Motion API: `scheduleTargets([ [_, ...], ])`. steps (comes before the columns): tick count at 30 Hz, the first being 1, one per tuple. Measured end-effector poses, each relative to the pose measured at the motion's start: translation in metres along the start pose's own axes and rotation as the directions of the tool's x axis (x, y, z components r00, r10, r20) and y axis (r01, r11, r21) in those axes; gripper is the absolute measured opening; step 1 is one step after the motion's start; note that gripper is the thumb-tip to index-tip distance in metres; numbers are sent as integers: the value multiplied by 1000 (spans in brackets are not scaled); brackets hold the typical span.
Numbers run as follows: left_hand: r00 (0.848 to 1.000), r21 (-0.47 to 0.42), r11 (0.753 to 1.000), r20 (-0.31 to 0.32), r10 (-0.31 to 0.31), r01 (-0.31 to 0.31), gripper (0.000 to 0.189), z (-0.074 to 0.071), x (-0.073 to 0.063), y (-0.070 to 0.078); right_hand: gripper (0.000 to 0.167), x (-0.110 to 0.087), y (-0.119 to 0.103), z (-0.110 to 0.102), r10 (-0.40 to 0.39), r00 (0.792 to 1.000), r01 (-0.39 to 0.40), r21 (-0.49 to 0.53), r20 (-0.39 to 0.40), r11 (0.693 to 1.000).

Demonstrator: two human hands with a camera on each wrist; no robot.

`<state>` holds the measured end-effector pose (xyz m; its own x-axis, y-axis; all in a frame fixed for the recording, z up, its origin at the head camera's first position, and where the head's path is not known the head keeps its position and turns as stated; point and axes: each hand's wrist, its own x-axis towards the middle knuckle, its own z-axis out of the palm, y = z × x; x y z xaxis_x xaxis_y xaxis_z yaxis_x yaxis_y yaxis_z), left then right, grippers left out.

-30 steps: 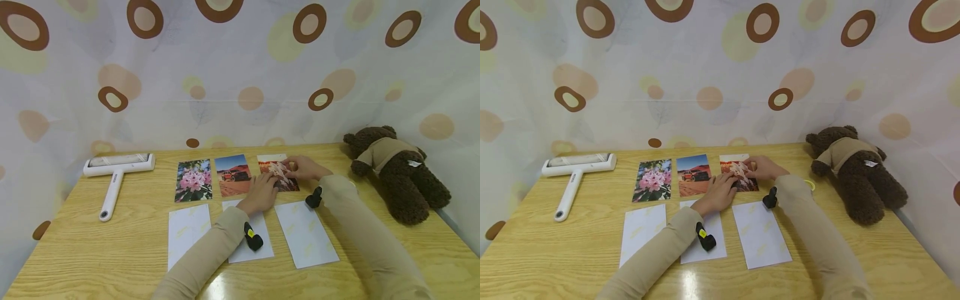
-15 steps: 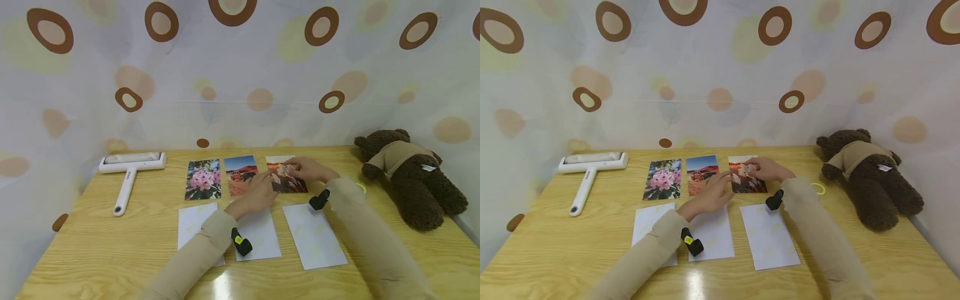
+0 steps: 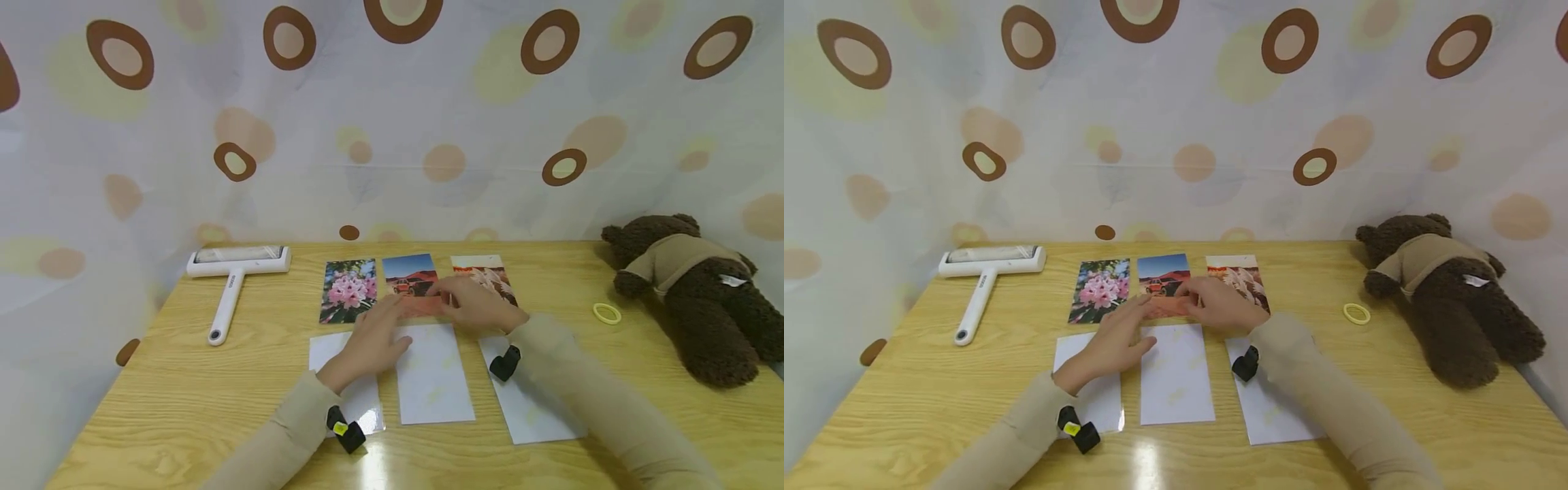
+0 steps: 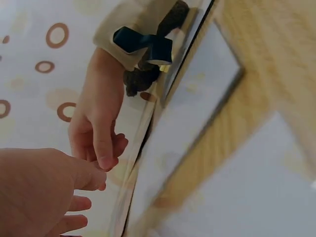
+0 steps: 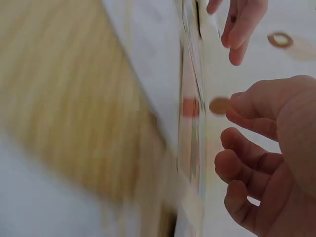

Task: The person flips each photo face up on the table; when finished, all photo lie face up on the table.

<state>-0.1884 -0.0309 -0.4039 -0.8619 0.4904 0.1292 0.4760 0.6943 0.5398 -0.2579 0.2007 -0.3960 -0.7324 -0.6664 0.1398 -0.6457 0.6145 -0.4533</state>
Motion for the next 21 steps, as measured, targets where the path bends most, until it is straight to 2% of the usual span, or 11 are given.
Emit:
scheduleTargets([
  [4,999,40,999,-48,21,-19,50,-3,-29,-14,24,11,-19,14,-66,997,66,-5,31,998],
  [8,997,48,999,-76,-11,15,51,-4,-54,-23,33,21,-33,27,-136,989,139,-45,50,989],
  [11,994,53,998,-105,-39,44,51,-8,-69,-30,32,29,-45,32,-141,985,148,-77,98,986],
  [14,988,35,997,-139,-61,67,49,-12,-83,-38,28,36,-60,37,-102,981,123,-121,166,985],
  [18,974,-12,995,-203,-98,97,43,-13,-97,-47,38,47,-82,44,-97,968,131,-140,230,981],
  [21,967,-34,993,-227,-116,111,36,-12,-100,-50,49,53,-93,50,-87,961,122,-119,264,985],
])
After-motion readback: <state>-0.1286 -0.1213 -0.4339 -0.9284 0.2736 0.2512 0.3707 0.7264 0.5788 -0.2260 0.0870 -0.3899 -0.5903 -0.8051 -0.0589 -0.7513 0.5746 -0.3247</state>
